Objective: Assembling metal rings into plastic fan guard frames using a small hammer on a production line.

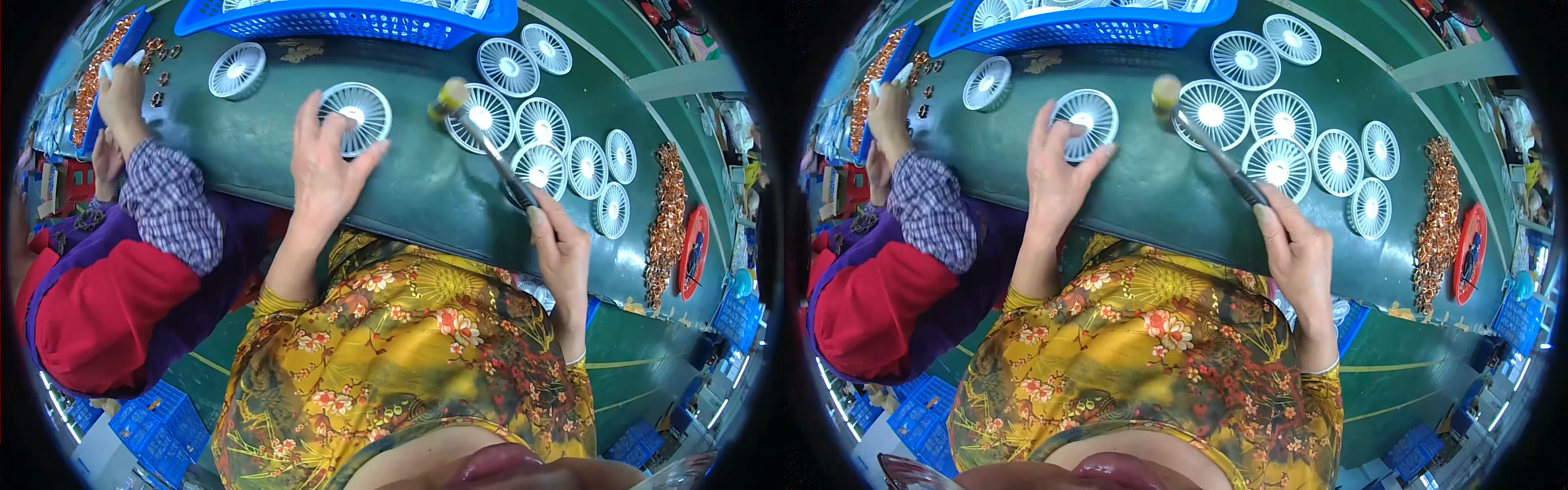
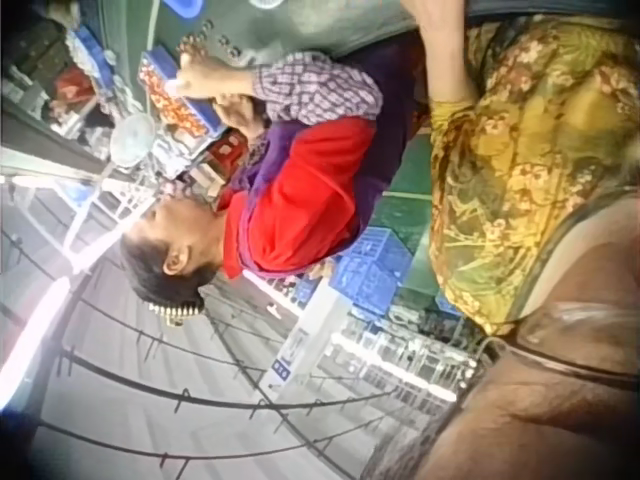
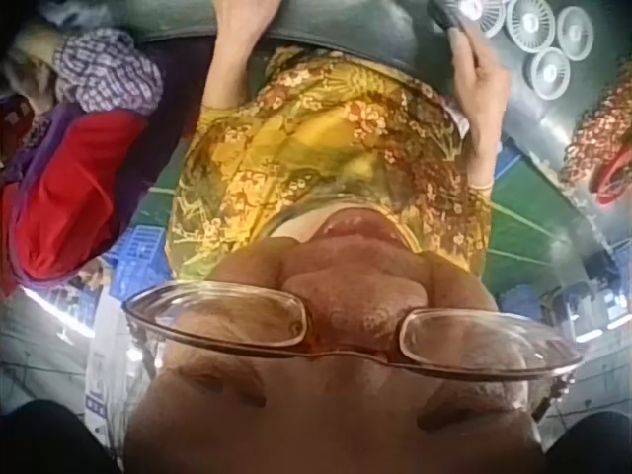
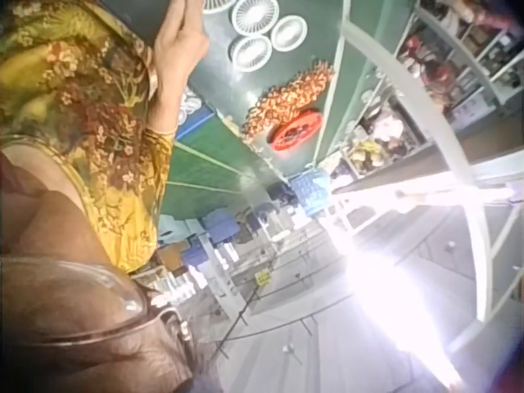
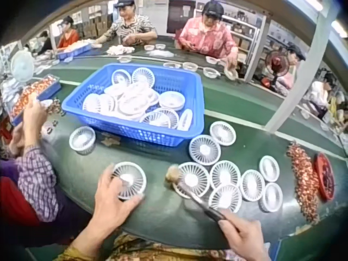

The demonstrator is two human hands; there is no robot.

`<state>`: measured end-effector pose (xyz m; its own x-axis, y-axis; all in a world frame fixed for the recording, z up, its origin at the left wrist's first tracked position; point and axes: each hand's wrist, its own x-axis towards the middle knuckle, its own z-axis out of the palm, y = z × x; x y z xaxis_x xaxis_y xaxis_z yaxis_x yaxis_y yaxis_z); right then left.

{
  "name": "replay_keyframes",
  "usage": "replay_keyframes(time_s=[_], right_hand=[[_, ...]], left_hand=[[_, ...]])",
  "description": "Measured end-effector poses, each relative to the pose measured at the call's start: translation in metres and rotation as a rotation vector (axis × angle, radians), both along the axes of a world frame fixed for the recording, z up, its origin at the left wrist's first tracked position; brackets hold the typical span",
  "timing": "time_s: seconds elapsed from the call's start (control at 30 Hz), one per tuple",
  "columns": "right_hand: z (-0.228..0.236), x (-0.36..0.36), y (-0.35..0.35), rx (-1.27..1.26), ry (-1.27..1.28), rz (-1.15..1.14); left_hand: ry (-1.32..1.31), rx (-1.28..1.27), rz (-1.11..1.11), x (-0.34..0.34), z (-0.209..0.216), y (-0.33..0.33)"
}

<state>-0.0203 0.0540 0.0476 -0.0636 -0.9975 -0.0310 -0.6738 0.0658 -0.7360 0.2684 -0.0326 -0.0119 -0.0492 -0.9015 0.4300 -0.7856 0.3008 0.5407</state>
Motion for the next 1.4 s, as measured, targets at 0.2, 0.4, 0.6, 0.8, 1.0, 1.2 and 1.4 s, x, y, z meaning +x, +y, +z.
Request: replay_keyframes(time_s=[0.2, 0.4, 0.6, 0.8, 1.0, 1.2, 1.4], right_hand=[[-0.002, 0.006, 0.006, -0.300, -0.098, 0.139], [0.010, 0.029, -0.009, -0.114, 0.106, 0.301], [-0.005, 0.038, -0.022, -0.132, 0.152, 0.334], [-0.009, 0.013, -0.014, -0.018, 0.124, 0.101], [0.003, 0.030, -0.023, 0.056, 0.022, 0.183], [-0.018, 0.031, -0.025, -0.038, 0.026, 0.216], [-0.015, -0.007, -0.009, 0.062, 0.083, -0.063]], left_hand=[[0.073, 0.047, -0.071, -0.023, 0.005, 0.013], [0.188, 0.110, -0.027, -0.020, 0.007, 0.013], [0.174, 0.173, -0.091, -0.014, 0.015, 0.013], [0.173, -0.040, -0.060, 0.027, 0.014, -0.017], [-0.283, 0.008, 0.371, 0.089, 0.005, -0.081], [-0.216, 0.157, 0.463, 0.105, -0.009, -0.091], [0.015, 0.122, 0.128, 0.050, 0.004, -0.028]])
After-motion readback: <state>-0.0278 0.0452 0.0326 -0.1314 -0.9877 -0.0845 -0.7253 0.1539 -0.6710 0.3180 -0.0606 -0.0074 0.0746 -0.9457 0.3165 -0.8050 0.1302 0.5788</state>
